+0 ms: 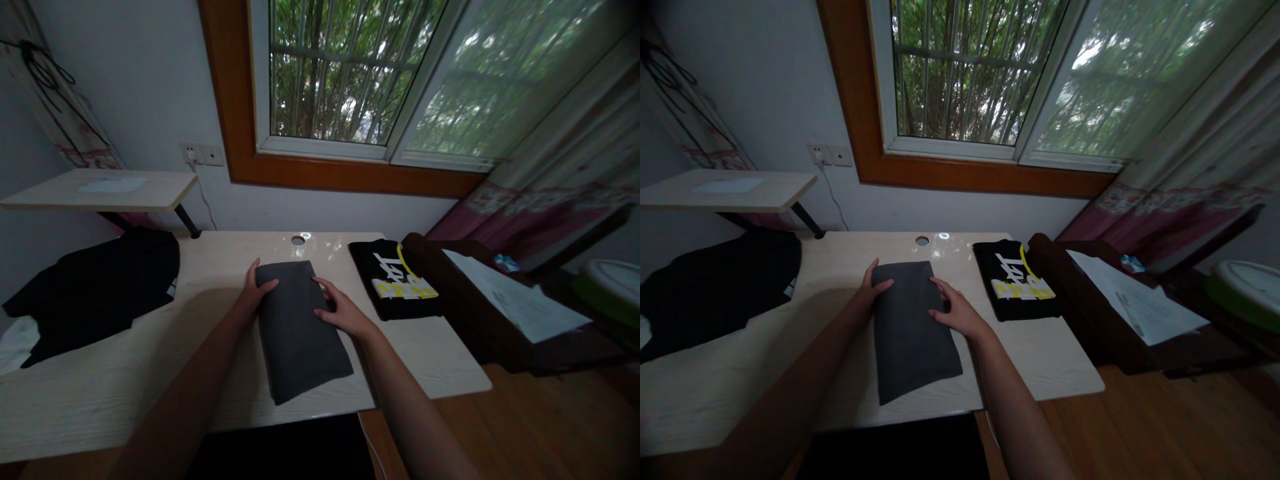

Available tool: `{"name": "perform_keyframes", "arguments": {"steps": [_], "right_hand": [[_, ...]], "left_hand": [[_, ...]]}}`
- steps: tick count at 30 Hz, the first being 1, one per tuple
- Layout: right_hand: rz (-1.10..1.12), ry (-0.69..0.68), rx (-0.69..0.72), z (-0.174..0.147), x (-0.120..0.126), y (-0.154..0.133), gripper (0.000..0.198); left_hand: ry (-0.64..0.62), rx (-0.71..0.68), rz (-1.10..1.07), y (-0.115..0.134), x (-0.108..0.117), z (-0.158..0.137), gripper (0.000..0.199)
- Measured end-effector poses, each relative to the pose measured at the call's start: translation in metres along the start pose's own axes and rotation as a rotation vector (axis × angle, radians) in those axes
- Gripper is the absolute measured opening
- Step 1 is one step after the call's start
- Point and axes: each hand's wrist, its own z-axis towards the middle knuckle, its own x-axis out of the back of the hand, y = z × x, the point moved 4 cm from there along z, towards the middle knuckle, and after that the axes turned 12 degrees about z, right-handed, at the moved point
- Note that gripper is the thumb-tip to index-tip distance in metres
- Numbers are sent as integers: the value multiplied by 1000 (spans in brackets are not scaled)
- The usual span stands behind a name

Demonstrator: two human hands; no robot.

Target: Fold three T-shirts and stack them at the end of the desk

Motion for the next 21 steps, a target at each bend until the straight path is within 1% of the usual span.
{"name": "perform_keyframes", "arguments": {"steps": [2,7,9,11,14,16,20,21], "right_hand": [[-26,37,-14,1,0,2,80],[-219,222,-27,6,4,10,76],[-254,255,-24,7,4,11,73],[-246,256,-36,8,3,10,70],[-153,249,-77,8,3,6,65],[-49,230,-107,7,2,3,59],[248,89,-201,4,-8,-1,48],[323,73,-218,4,-11,-2,46]], "left_hand": [[4,37,-10,4,-2,-5,104],[-36,74,-150,21,-7,-17,97],[-60,63,-191,27,-9,-20,94],[-74,51,-216,30,-9,-22,92],[-96,26,-240,32,-8,-23,90],[-112,4,-256,32,-8,-24,90],[-126,-36,-266,35,-7,-26,91],[-127,-44,-258,36,-7,-27,92]]}}
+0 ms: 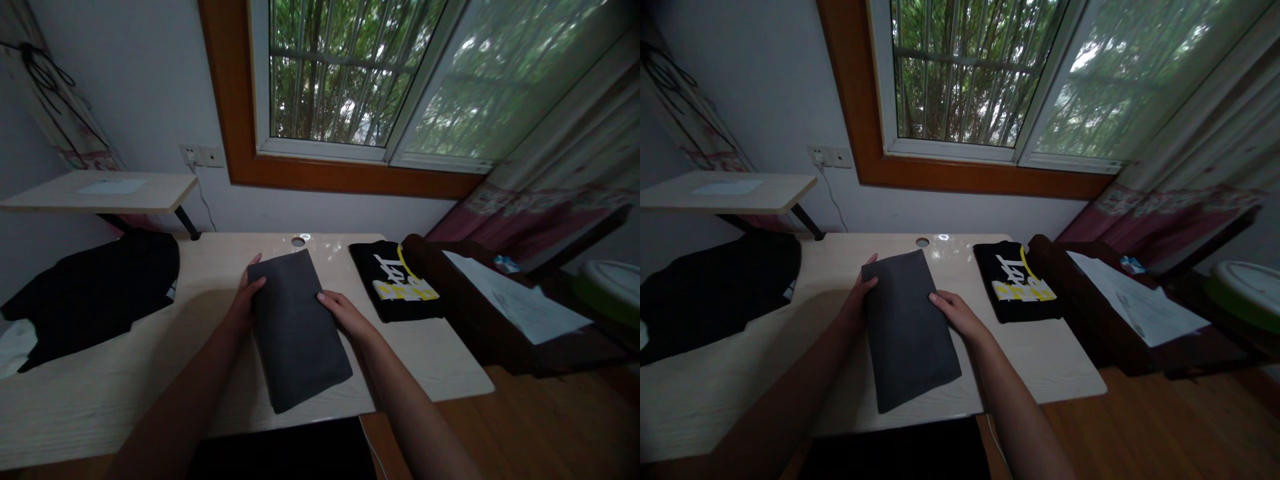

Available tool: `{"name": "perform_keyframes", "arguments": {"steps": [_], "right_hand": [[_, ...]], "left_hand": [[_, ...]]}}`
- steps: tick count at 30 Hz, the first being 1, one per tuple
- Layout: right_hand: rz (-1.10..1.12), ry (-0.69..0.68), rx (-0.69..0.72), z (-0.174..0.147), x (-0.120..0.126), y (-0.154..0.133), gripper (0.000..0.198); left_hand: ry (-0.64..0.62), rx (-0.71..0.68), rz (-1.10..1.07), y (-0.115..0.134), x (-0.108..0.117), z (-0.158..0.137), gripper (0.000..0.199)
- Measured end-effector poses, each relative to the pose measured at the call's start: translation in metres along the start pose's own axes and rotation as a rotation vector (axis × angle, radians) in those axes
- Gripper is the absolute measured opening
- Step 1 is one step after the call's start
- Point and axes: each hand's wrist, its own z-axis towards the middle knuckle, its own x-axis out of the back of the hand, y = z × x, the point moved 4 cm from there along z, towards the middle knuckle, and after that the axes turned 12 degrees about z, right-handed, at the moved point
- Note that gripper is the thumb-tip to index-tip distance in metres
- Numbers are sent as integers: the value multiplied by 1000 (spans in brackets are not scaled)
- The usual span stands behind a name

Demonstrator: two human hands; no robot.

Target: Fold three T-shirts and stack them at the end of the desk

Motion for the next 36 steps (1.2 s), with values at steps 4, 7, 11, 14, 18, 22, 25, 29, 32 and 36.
{"name": "perform_keyframes", "arguments": {"steps": [4,7,11,14,18,22,25,29,32,36], "right_hand": [[246,39,-10,0,-7,4,39],[355,50,-25,1,-11,7,44],[429,39,12,2,-14,8,62],[453,63,71,4,-13,5,75],[440,130,101,7,-8,4,77],[440,197,60,10,-4,10,77],[489,239,16,11,-1,13,77],[537,231,-44,9,1,13,62],[520,155,-129,7,0,12,42],[460,49,-239,3,-3,11,35]], "left_hand": [[7,-6,29,1,1,-1,91],[24,-3,20,1,1,0,90],[23,-12,10,1,-1,0,91],[16,-13,22,1,-3,0,92],[22,-8,28,0,-3,1,92],[45,-10,55,1,-4,0,94],[48,-25,58,3,-4,-2,95],[26,-34,48,3,-4,-4,96],[24,-47,34,4,-2,-4,97],[16,-41,24,5,-2,-4,98]]}}
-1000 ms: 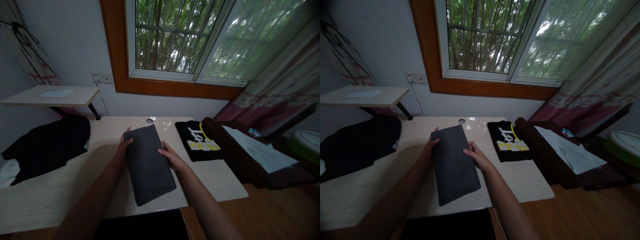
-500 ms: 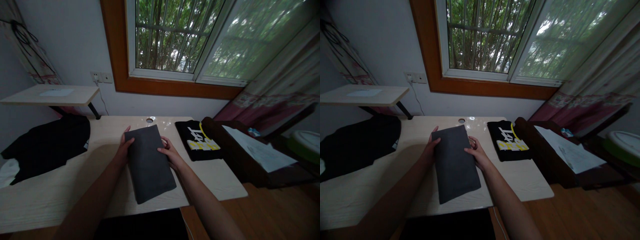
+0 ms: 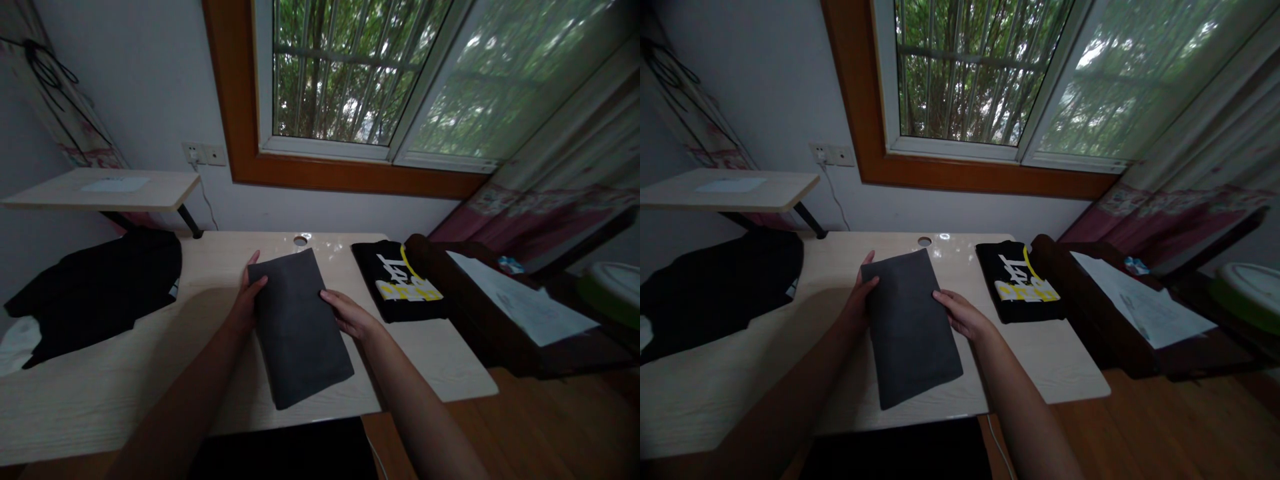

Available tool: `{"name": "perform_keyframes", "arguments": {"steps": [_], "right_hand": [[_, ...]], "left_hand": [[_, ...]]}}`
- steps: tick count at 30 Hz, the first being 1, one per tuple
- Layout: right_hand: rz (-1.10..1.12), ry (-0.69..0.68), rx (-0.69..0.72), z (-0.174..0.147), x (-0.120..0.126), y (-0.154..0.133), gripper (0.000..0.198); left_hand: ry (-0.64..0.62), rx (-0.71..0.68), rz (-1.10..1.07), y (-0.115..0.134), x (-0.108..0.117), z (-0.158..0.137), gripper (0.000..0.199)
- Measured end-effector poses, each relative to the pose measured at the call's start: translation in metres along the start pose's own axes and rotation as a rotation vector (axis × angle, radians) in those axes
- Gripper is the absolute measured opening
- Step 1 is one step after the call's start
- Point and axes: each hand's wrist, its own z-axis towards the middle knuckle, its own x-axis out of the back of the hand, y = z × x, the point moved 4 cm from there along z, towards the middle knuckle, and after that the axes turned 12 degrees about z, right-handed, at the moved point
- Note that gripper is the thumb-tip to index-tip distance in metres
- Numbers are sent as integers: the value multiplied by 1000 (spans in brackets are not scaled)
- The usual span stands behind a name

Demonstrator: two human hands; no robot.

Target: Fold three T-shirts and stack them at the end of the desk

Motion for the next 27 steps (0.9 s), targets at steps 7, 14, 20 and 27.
{"name": "perform_keyframes", "arguments": {"steps": [7,14,20,27], "right_hand": [[-70,-56,-57,-9,-6,1,32],[28,-53,60,-8,-5,6,70],[17,2,117,-14,-9,-8,63],[-145,195,235,-41,10,-98,60]], "left_hand": [[26,26,13,-6,-2,4,93],[66,122,16,-18,2,14,88],[81,137,-94,-24,4,21,88],[-42,-13,-139,-20,6,20,81]]}}
